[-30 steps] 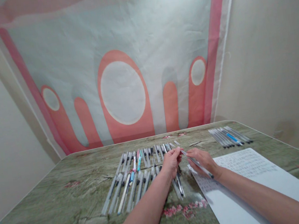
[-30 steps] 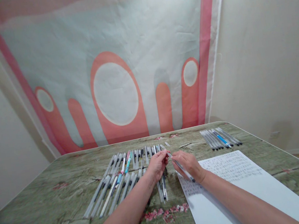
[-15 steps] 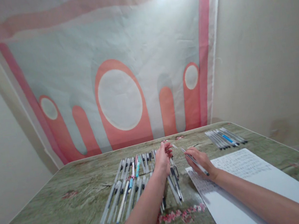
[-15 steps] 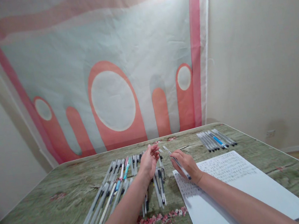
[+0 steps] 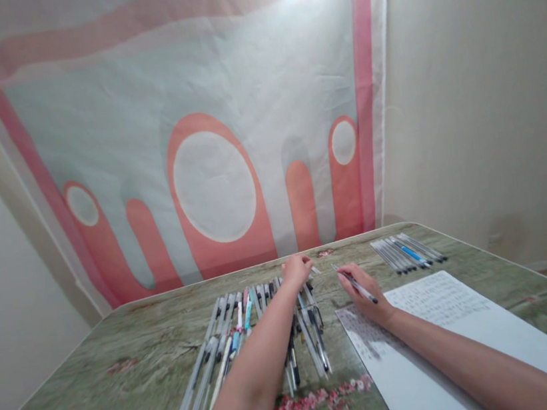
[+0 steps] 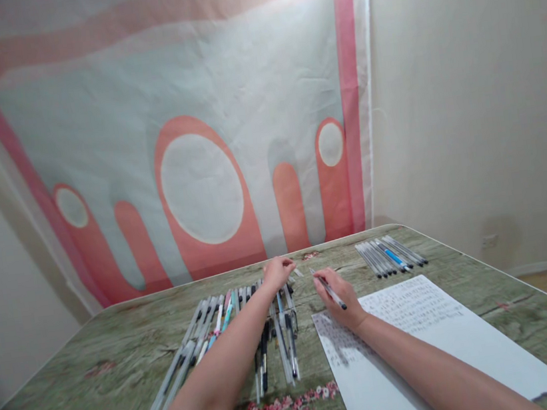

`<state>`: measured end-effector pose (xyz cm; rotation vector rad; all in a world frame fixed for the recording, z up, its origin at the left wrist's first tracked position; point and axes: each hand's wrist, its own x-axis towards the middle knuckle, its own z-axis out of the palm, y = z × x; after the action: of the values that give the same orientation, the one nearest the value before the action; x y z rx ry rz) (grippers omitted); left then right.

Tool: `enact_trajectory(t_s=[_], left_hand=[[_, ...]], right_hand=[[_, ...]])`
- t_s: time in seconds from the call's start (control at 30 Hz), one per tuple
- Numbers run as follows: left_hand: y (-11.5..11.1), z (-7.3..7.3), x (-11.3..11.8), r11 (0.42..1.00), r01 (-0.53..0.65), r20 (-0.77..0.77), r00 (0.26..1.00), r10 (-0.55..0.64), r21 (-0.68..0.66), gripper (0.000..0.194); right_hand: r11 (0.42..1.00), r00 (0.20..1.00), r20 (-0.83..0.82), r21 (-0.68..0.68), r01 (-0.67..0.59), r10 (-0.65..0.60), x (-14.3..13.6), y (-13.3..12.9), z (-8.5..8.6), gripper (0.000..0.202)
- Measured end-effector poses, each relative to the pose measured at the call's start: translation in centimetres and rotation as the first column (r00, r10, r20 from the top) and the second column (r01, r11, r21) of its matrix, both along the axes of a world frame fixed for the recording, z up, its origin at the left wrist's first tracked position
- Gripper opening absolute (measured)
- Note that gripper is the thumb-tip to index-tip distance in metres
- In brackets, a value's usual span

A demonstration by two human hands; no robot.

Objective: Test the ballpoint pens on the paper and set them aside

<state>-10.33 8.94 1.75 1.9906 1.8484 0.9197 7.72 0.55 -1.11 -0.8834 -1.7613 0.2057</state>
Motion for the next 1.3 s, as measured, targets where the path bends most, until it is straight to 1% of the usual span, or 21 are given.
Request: enact_trajectory(t_s=[0.07, 0.13, 0.17, 0.27, 0.33, 0.37, 0.4, 0.47, 0.5, 0.53, 0.6, 0.63, 0.7, 0.77, 0.8, 0.87, 0.93, 1.0, 1.1, 1.23, 1.3], left_hand=[[0.2, -0.6, 0.4, 1.000, 0.001, -0.157, 0.988, 0.001, 0.015, 0.025], [0.2, -1.1, 0.8, 1.000, 0.018, -0.313, 0.950, -0.011, 0.021, 0.029], [0.1, -1.3, 1.0, 0.999, 0.029, -0.358, 0.934, -0.021, 0.018, 0.028], [-0.3, -1.5, 1.3, 0.999, 0.050, -0.372, 0.927, -0.043, 0.011, 0.023], [-0.6, -1.3, 1.6, 0.997, 0.071, -0.352, 0.934, -0.054, 0.034, 0.023], [-0.9, -1.0, 1.7, 0.994, 0.091, -0.308, 0.949, -0.070, 0.056, 0.024], [-1.2, -0.8, 1.8, 0.990, 0.115, -0.229, 0.969, -0.095, 0.078, 0.025], [-2.0, -0.4, 2.0, 0.984, 0.142, 0.035, 0.989, -0.147, 0.109, 0.026], [-2.5, -0.3, 2.1, 0.984, 0.139, 0.197, 0.967, -0.159, 0.110, 0.026], [-3.1, -0.3, 2.1, 0.987, 0.124, 0.351, 0.924, -0.151, 0.098, 0.027], [-4.5, -0.6, 2.0, 0.993, 0.106, 0.601, 0.791, -0.116, 0.052, 0.031], [-5.3, -0.8, 2.0, 0.993, 0.117, 0.695, 0.713, -0.095, 0.015, 0.034], [-6.6, -1.2, 1.8, 0.984, 0.171, 0.829, 0.557, -0.054, -0.050, 0.040], [-7.7, -1.4, 1.6, 0.974, 0.213, 0.899, 0.436, -0.028, -0.073, 0.042], [-8.0, -1.5, 1.5, 0.972, 0.222, 0.916, 0.400, -0.023, -0.072, 0.042], [-8.4, -1.5, 1.3, 0.973, 0.223, 0.928, 0.371, -0.022, -0.066, 0.041], [-8.6, -1.4, 1.1, 0.975, 0.212, 0.924, 0.382, -0.017, -0.070, 0.041], [-8.8, -1.3, 1.0, 0.977, 0.201, 0.913, 0.409, -0.012, -0.077, 0.040], [-9.0, -1.0, 1.2, 0.977, 0.195, 0.901, 0.435, -0.009, -0.084, 0.034], [-9.2, -0.7, 1.5, 0.980, 0.189, 0.906, 0.423, -0.020, -0.067, 0.026], [-9.3, -0.7, 1.6, 0.982, 0.183, 0.895, 0.445, -0.036, -0.051, 0.025]], right_hand=[[1.000, 1.000, 0.002, -0.006, -0.003, 0.003, 0.0, 0.0, 0.1, 0.016], [1.000, 1.000, 0.001, -0.012, -0.004, 0.004, 0.0, 0.0, 0.1, 0.015], [1.000, 1.000, 0.002, -0.016, -0.005, 0.005, 0.0, 0.0, 0.1, 0.015], [1.000, 1.000, 0.003, -0.024, -0.010, 0.010, 0.0, 0.1, 0.2, 0.015], [1.000, 1.000, 0.003, -0.024, -0.013, 0.013, 0.1, 0.0, 0.2, 0.015], [1.000, 1.000, 0.002, -0.021, -0.015, 0.015, 0.1, 0.0, 0.3, 0.015], [1.000, 1.000, 0.002, -0.018, -0.020, 0.020, 0.1, -0.1, 0.4, 0.015], [0.999, 0.999, 0.007, -0.010, -0.034, 0.034, 0.1, -0.3, 0.5, 0.016], [0.999, 0.999, 0.011, -0.006, -0.042, 0.042, 0.2, -0.4, 0.6, 0.016], [0.999, 0.999, 0.016, 0.000, -0.050, 0.050, 0.2, -0.5, 0.6, 0.017], [0.997, 0.997, 0.035, 0.023, -0.075, 0.075, 0.1, -0.8, 0.7, 0.018], [0.995, 0.994, 0.052, 0.041, -0.094, 0.092, 0.1, -0.9, 0.7, 0.019], [0.987, 0.986, 0.098, 0.084, -0.140, 0.132, -0.1, -1.2, 0.7, 0.021], [0.976, 0.976, 0.144, 0.117, -0.182, 0.165, -0.2, -1.4, 0.6, 0.023], [0.972, 0.971, 0.161, 0.130, -0.196, 0.175, -0.3, -1.5, 0.5, 0.024], [0.967, 0.968, 0.176, 0.149, -0.208, 0.181, -0.3, -1.6, 0.4, 0.026], [0.964, 0.967, 0.183, 0.167, -0.206, 0.175, -0.3, -1.7, 0.4, 0.028], [0.960, 0.966, 0.199, 0.189, -0.205, 0.167, -0.2, -1.7, 0.4, 0.029], [0.954, 0.957, 0.237, 0.210, -0.216, 0.165, -0.3, -1.7, 0.4, 0.028], [0.954, 0.945, 0.269, 0.183, -0.239, 0.185, -0.4, -1.8, 0.4, 0.026], [0.959, 0.947, 0.265, 0.165, -0.229, 0.181, -0.4, -1.7, 0.3, 0.025]])
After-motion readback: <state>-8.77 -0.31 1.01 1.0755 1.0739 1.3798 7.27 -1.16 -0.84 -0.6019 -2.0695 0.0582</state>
